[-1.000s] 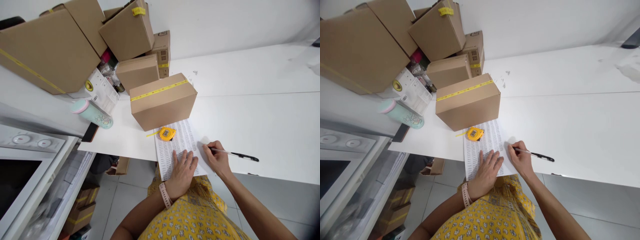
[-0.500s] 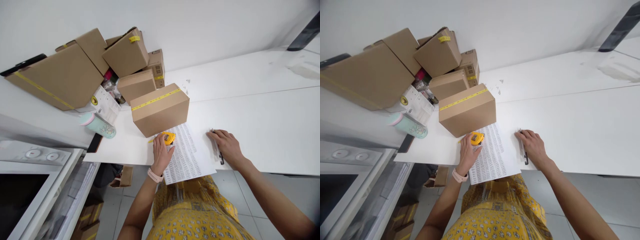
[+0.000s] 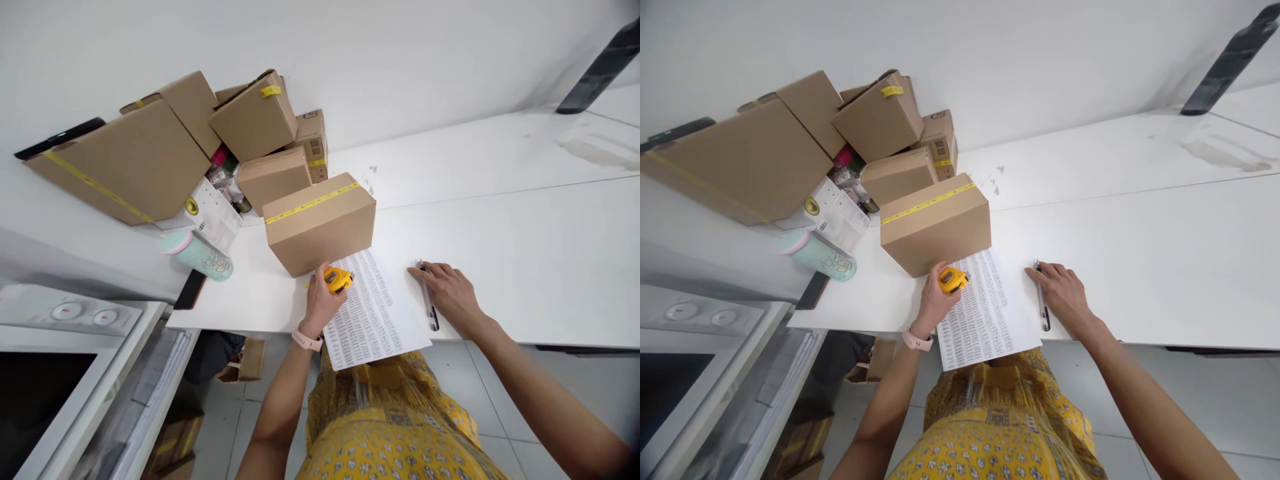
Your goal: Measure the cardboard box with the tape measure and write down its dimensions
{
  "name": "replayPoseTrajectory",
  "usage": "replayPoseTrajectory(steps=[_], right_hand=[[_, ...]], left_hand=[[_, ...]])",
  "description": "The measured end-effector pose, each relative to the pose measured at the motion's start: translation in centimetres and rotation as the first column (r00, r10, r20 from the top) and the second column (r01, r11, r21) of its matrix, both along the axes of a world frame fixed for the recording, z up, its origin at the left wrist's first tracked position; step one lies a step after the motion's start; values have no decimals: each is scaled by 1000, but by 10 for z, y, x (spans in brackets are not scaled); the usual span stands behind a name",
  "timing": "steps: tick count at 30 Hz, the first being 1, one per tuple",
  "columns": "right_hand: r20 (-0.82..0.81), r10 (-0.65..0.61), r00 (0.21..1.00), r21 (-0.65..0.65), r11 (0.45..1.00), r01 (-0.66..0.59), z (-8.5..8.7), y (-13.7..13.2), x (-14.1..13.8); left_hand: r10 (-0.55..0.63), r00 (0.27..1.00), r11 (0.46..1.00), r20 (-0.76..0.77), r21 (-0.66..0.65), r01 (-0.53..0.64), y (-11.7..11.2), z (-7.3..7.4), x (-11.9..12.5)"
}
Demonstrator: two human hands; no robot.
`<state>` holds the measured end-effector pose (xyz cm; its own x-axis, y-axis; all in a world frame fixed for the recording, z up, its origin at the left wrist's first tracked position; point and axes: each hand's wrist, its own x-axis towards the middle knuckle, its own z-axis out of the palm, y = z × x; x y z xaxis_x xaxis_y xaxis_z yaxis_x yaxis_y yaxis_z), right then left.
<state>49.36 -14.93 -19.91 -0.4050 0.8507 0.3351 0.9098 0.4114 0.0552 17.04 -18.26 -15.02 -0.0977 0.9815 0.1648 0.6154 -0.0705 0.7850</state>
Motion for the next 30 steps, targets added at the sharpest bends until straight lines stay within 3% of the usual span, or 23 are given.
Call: replayPoseTrajectory(steps=[3,6,8,9,10,12,14,15,17,20,26,30], right_hand=[[-24,8,1000,0,1000,-8,3,-1,-2],[-211,-28,977,1,1000,29,22,-6,-16],[-456,-57,888,-83,996,21,45,-12,-34],[-590,-74,804,-169,985,-33,59,-17,-45],[-710,-98,697,-276,950,-147,72,-21,-57],[-838,-185,514,-446,775,-448,96,-31,-78],[-871,-265,413,-484,603,-634,111,-40,-94],[-874,-300,382,-485,553,-677,114,-44,-100],[-870,-357,339,-487,517,-704,115,-50,-108],[-863,-388,324,-496,524,-693,110,-54,-112],[-908,-296,297,-416,726,-547,115,-76,-111],[-916,-173,362,-348,793,-500,121,-97,-112]], left_hand=[[-125,972,992,201,30,121,-18,16,-6],[-278,914,960,296,48,277,-37,39,-8],[-363,873,929,326,52,367,-47,54,-6],[-399,851,912,341,54,406,-52,60,-5],[-428,831,897,356,56,438,-55,66,-3],[-462,801,876,381,59,478,-61,74,0],[-470,788,869,397,54,491,-64,77,0],[-470,782,867,409,48,496,-66,78,0],[-469,762,860,446,35,508,-68,77,-4],[-461,732,859,502,45,510,-71,73,-9],[-355,762,905,541,-5,425,-73,66,-8],[-307,701,884,643,-80,461,-75,62,-2]])
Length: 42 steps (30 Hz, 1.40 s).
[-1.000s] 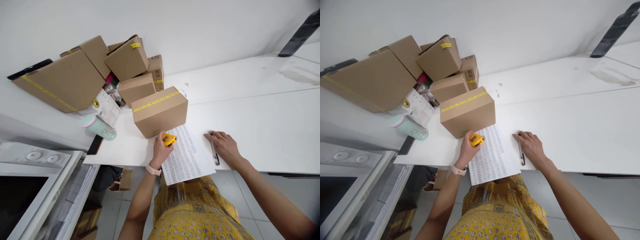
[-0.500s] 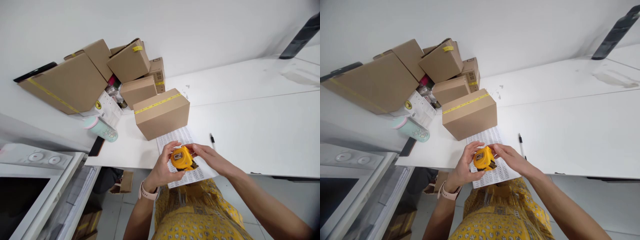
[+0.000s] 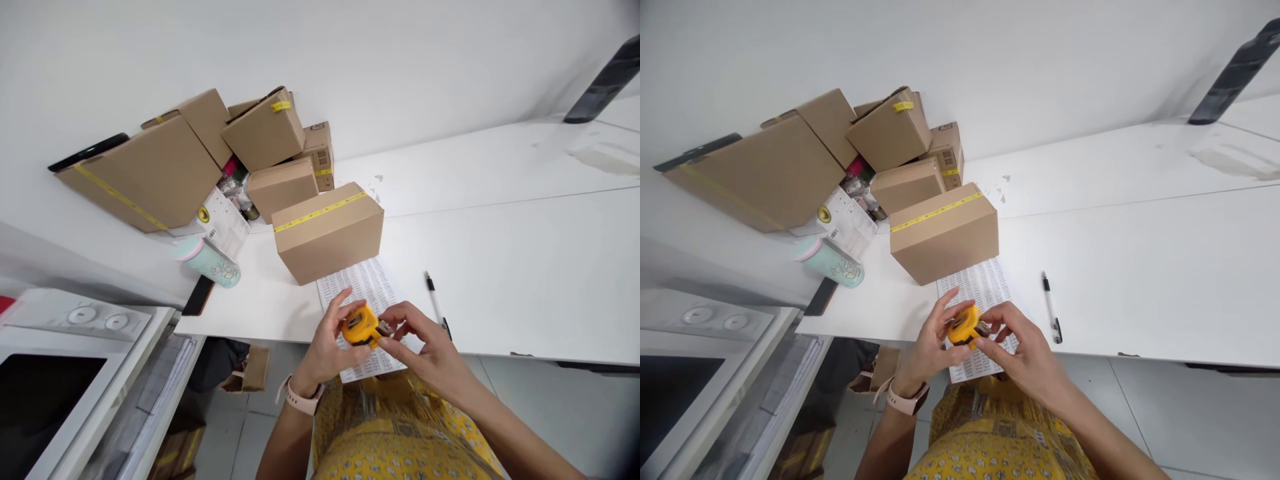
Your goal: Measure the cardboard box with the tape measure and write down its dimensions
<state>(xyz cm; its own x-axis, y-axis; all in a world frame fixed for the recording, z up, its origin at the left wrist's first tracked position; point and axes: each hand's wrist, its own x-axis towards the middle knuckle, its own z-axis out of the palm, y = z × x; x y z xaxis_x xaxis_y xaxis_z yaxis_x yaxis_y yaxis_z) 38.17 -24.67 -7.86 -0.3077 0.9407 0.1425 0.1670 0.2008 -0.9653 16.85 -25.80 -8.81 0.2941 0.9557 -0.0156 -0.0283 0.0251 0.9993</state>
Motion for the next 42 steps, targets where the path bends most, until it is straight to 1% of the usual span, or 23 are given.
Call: replayPoseTrajectory(steps=[2,4,6,8,11,12,14,15,16,18,20,22,23,25,27,29,33,35,37,39,40,42], right_hand=[[20,-50,999,3,999,50,1,-5,-1],[7,-82,997,-28,996,82,0,-5,-2],[-40,-79,996,-101,992,74,-1,-2,-3],[-121,-52,991,-206,978,26,-2,1,-5],[-232,4,973,-325,942,-82,1,4,-8],[-244,21,970,-341,934,-106,3,5,-8],[-233,59,971,-338,931,-137,7,9,-6],[-222,74,972,-322,936,-145,9,13,-3],[-213,86,973,-297,943,-149,10,19,2],[-200,96,975,-224,964,-141,9,37,17],[-186,71,980,-146,984,-99,3,62,36],[-191,0,982,-95,995,-18,-8,91,54],[-197,-23,980,-92,996,5,-15,106,62],[-219,-76,973,-92,994,57,-26,135,69],[-237,-67,969,-87,995,48,-35,158,67],[-257,-32,966,-84,996,10,-40,176,57],[-322,-18,947,-109,994,-18,-50,199,33],[-359,-31,933,-135,991,-19,-53,204,26],[-386,-50,921,-156,988,-12,-51,206,22],[-402,-72,913,-158,987,8,-41,205,21],[-407,-82,910,-150,988,22,-33,202,21],[-412,-99,906,-128,991,51,-11,196,23]], left_hand=[[-29,999,998,42,-50,31,-1,-2,3],[-53,996,995,70,-85,59,-2,-2,5],[-75,993,991,87,-108,84,-3,-1,5],[-99,993,988,71,-111,106,-3,2,6],[-137,990,988,-25,-82,134,-4,6,8],[-127,989,991,-83,-51,123,-4,8,9],[-57,968,996,-244,56,72,-4,10,8],[1,941,991,-340,126,45,-3,11,6],[65,898,980,-435,197,25,-2,11,2],[204,782,945,-589,328,0,1,12,-14],[352,660,896,-664,442,-32,6,10,-38],[466,564,850,-681,521,-74,12,8,-65],[492,531,845,-690,526,-99,15,7,-79],[490,474,865,-731,475,-162,22,6,-102],[465,421,886,-779,408,-222,31,7,-119],[438,390,897,-810,371,-239,42,9,-130],[375,383,927,-844,330,-181,64,12,-140],[358,409,934,-839,316,-167,72,13,-143],[348,457,937,-818,302,-174,77,17,-144],[344,505,939,-792,284,-195,79,27,-145],[339,525,941,-781,272,-202,79,36,-145],[319,560,947,-765,244,-207,79,56,-145]])
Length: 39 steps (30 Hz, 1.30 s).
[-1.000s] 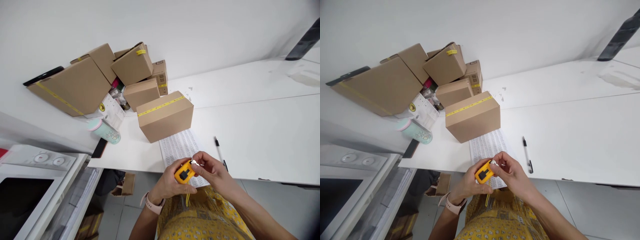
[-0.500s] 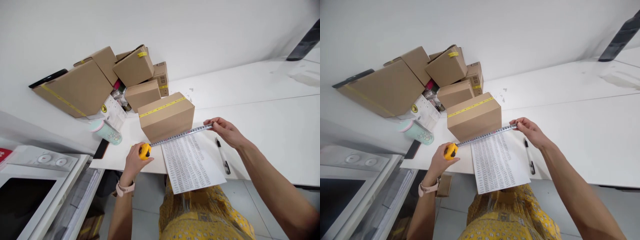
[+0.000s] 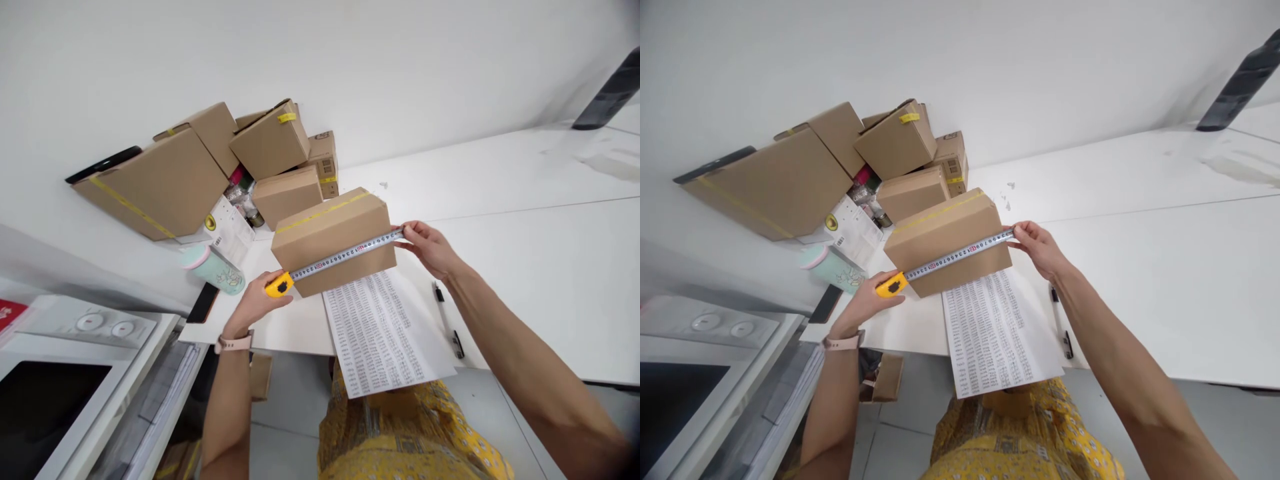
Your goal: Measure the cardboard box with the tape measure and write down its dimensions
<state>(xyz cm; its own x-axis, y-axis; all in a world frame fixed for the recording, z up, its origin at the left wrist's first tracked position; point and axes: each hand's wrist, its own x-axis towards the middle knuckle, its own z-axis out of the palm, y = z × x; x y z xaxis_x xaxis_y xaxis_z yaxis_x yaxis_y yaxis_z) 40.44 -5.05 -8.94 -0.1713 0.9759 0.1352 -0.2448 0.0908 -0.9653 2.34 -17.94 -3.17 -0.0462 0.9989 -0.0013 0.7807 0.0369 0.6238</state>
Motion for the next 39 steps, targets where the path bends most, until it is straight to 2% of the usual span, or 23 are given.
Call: replayPoseTrajectory(steps=[3,5,7,10,12,14,19,23,29,32,36,39], right_hand=[[32,-58,998,12,998,58,30,-13,4],[53,-99,994,-18,995,100,40,-22,7],[42,-126,991,-74,989,129,38,-27,8],[6,-153,988,-155,976,152,27,-21,7],[0,-173,985,-193,966,170,22,-8,3],[17,-193,981,-227,955,192,20,10,-4],[157,-250,955,-275,918,285,23,57,-28],[221,-255,941,-276,909,312,20,82,-38],[292,-265,919,-242,909,339,8,97,-41],[300,-296,907,-175,917,357,5,98,-43],[223,-237,946,-74,963,259,8,101,-49],[201,-167,965,-90,978,188,12,104,-54]], left_hand=[[-26,998,995,62,-91,31,0,35,-1],[-84,991,976,101,-193,102,3,55,-3],[-176,976,933,129,-294,207,10,68,-4],[-278,949,859,147,-405,314,29,78,-7],[-311,934,824,175,-440,357,48,79,-9],[-302,932,811,199,-460,361,70,77,-13],[-197,971,843,133,-483,237,127,71,-23],[-160,980,839,121,-505,200,155,71,-27],[-158,979,834,131,-513,203,179,70,-44],[-177,972,817,156,-527,233,186,68,-54],[-204,964,810,172,-524,265,186,67,-61],[-198,964,814,179,-517,263,183,67,-65]])
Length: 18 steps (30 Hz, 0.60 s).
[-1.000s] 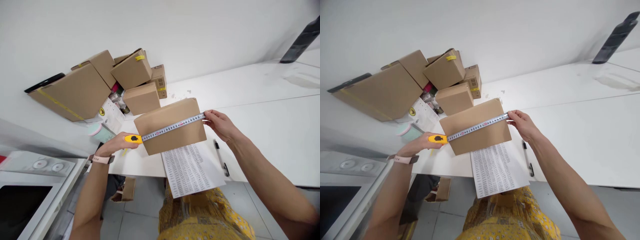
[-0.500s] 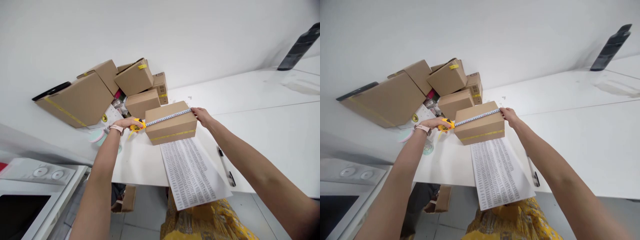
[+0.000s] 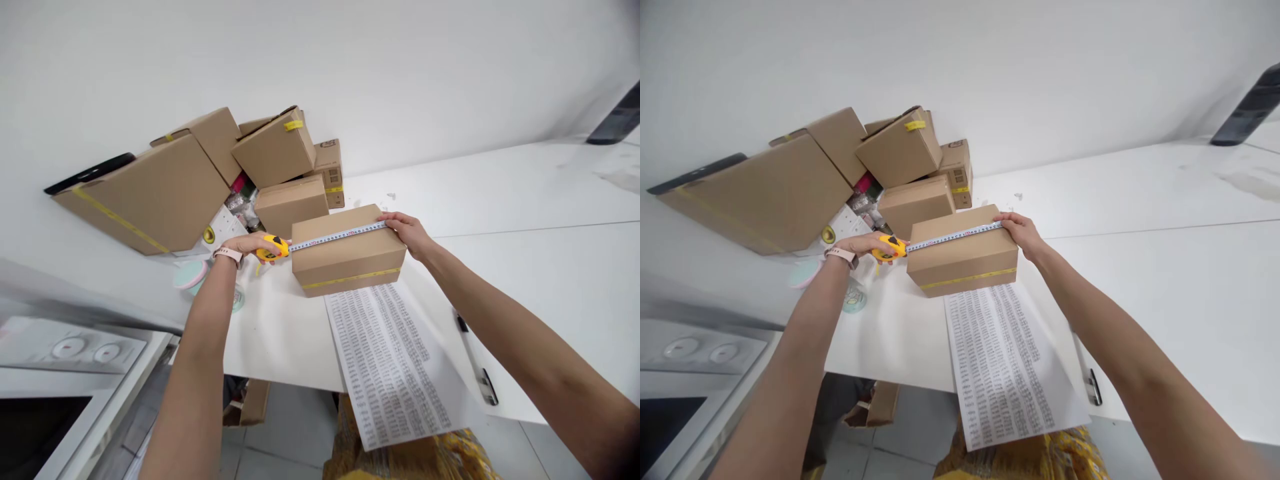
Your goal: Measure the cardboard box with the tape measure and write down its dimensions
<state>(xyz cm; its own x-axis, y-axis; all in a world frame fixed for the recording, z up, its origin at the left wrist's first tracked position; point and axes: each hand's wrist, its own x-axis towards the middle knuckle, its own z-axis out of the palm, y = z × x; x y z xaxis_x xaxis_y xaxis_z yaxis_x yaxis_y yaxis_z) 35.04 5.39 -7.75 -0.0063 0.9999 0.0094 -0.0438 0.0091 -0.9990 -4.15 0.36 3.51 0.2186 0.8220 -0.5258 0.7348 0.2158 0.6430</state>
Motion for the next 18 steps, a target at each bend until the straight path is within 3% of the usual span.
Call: replayPoseTrajectory(steps=[5,12,18], right_hand=[[40,-23,999,-87,996,27,3,2,-5],[45,-55,997,-84,995,59,1,0,-6],[54,-48,997,-53,997,51,-1,-1,-5]], left_hand=[[-25,999,998,46,-52,28,3,-2,-12],[-54,998,997,-15,-48,53,21,-1,-19],[-27,1000,999,7,-42,27,20,-1,-18]])
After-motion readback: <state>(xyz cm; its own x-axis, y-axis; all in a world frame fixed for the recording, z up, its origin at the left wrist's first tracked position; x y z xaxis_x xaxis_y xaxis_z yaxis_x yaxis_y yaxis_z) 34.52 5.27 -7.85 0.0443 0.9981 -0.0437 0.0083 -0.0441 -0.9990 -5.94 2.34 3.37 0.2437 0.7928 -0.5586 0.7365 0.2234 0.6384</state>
